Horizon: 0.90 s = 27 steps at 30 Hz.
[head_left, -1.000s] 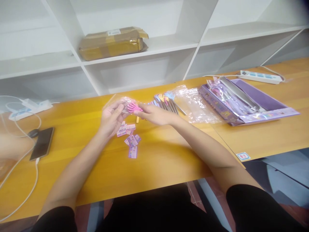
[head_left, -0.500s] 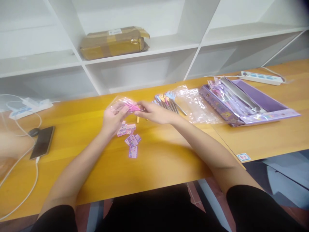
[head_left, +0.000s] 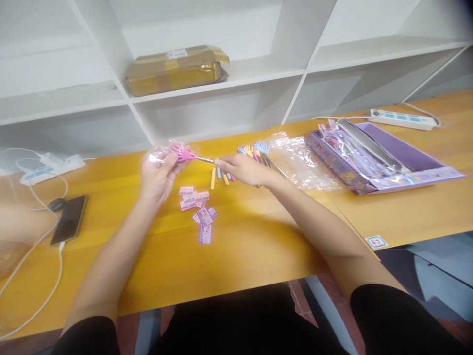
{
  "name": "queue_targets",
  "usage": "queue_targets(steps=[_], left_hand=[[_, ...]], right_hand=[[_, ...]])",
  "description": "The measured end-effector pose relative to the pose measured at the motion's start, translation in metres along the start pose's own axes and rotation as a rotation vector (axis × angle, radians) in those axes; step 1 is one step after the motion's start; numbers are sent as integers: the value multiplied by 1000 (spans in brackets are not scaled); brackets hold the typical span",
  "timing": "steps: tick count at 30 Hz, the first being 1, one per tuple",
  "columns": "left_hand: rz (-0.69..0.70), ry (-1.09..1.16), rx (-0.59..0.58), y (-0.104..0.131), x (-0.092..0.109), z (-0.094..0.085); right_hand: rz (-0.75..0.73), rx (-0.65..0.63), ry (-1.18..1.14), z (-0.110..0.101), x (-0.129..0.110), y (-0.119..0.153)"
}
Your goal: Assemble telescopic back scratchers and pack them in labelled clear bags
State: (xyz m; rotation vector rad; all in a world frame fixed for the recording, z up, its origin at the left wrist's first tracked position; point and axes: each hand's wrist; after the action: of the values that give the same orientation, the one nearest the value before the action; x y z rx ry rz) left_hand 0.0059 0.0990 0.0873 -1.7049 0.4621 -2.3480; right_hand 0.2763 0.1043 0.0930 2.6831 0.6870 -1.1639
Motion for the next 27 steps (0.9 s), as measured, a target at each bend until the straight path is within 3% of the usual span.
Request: queue_targets(steps=[17,27], left_hand=[[-138,49,-43,23,-27,28],[-12,31,41,0,-14,-3]], right_hand=[[-5,-23,34,14,-11,1],[65,51,2,-6,-11,5]])
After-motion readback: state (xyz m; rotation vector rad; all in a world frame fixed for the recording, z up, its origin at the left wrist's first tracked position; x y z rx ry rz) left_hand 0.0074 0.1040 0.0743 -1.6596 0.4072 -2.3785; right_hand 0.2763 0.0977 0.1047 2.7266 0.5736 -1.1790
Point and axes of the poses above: each hand's wrist, its own y-axis away from the middle knuckle, its own z-axis out of the palm, x = y × z, and after that the axes turned 2 degrees about z, right-handed
